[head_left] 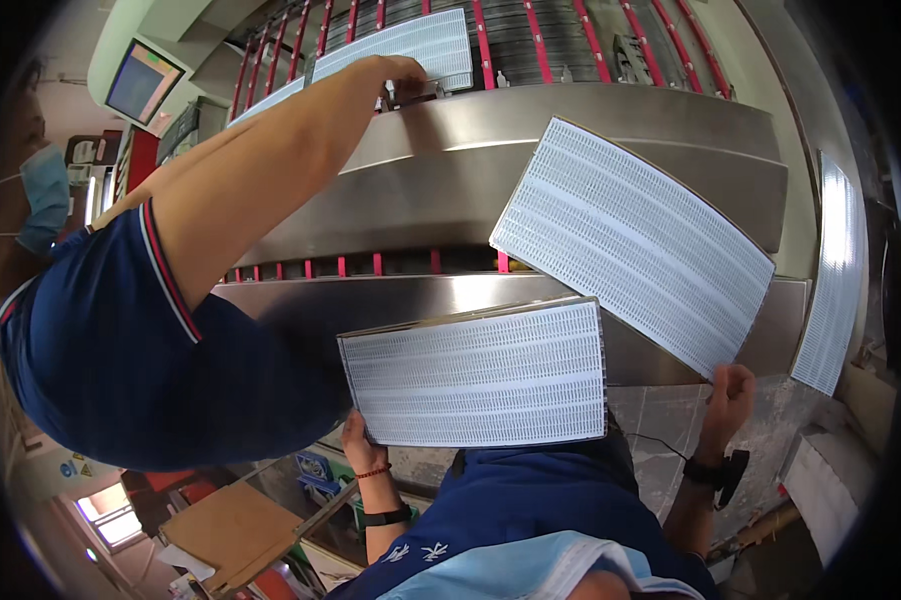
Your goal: Checking mesh filter panels as they come out of a machine and organizing them on a table, then using a cleaning tool on the workbench.
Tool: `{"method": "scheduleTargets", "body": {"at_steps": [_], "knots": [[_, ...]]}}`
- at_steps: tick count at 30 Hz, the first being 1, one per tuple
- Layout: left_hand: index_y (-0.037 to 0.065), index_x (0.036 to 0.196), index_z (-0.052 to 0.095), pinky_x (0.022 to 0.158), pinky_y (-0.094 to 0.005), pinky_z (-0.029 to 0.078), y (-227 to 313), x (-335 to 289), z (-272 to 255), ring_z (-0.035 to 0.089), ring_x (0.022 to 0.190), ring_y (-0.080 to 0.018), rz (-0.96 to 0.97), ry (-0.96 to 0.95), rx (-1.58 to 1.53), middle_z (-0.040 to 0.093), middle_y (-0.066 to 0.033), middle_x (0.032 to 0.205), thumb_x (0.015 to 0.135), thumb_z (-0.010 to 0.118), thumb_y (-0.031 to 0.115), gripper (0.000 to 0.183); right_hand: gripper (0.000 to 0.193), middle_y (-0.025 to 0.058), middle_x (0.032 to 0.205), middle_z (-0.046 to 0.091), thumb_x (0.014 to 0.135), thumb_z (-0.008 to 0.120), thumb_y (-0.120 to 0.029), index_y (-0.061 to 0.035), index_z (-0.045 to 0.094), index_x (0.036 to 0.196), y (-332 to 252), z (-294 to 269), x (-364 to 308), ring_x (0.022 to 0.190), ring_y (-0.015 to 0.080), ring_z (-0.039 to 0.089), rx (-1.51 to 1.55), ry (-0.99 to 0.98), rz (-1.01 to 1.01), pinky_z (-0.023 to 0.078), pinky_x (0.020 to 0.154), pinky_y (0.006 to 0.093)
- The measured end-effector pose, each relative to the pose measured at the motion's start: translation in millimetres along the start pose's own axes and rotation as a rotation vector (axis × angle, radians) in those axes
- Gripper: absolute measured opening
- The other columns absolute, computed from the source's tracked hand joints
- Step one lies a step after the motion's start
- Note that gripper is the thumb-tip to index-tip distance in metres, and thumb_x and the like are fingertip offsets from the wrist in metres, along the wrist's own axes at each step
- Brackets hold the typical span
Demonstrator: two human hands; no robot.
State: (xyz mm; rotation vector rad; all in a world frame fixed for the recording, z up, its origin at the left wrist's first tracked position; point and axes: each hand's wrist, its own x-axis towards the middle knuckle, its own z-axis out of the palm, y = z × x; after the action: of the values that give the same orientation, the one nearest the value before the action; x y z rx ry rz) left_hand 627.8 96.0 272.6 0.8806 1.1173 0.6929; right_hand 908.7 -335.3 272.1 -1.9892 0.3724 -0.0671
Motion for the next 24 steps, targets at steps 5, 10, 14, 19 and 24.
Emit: {"method": "scheduleTargets", "body": {"at_steps": [5,10,14,19,24], "knots": [[-0.010,0.105,0.052,0.075,-0.0310,0.046,1,4,0,0.059,0.084,-0.0206,0.009,0.006,0.005,0.060,-0.0127,0.100,0.088,0.050,0.011,0.027,0.020,-0.0047,0.071,0.037,0.078,0.067,-0.007,-0.0028,0.052,0.090,-7,7,1,0.061,0.0029,0.033,-0.075,0.010,-0.042,0.030,0.051,0.0181],[-0.009,0.104,0.053,0.072,-0.0312,0.047,4,6,12,0.059,0.081,-0.0203,0.032,0.013,0.003,0.061,-0.0117,0.098,0.088,0.051,0.011,0.026,0.026,-0.0036,0.072,0.038,0.076,0.069,-0.008,-0.0025,0.050,0.093,-9,7,-2,0.063,0.0048,0.039,-0.052,0.074,0.031,0.035,0.050,0.0187],[-0.008,0.103,0.054,0.074,-0.0317,0.047,3,10,10,0.059,0.083,-0.0207,0.015,0.026,0.030,0.062,-0.0115,0.098,0.087,0.052,0.012,0.026,0.028,-0.0024,0.073,0.040,0.076,0.070,-0.010,-0.0037,0.049,0.094,-17,9,-4,0.066,0.0063,0.044,-0.078,0.116,0.108,0.040,0.050,0.0202],[-0.008,0.105,0.054,0.075,-0.0318,0.047,3,16,10,0.059,0.085,-0.0211,0.001,0.025,0.038,0.061,-0.0116,0.099,0.087,0.053,0.013,0.027,0.023,0.0010,0.077,0.049,0.079,0.066,-0.011,-0.0020,0.050,0.092,-28,12,-8,0.065,0.0086,0.051,0.243,0.188,0.395,0.048,0.053,0.0234],[-0.008,0.105,0.055,0.076,-0.0309,0.046,3,22,8,0.059,0.084,-0.0200,0.016,-0.042,0.022,0.062,-0.0114,0.099,0.087,0.054,0.016,0.030,0.017,0.0000,0.072,0.051,0.085,0.059,-0.016,-0.0013,0.052,0.092,-6,-13,-5,0.059,0.0077,0.050,0.482,-0.032,0.555,0.049,0.053,0.0255]]}}
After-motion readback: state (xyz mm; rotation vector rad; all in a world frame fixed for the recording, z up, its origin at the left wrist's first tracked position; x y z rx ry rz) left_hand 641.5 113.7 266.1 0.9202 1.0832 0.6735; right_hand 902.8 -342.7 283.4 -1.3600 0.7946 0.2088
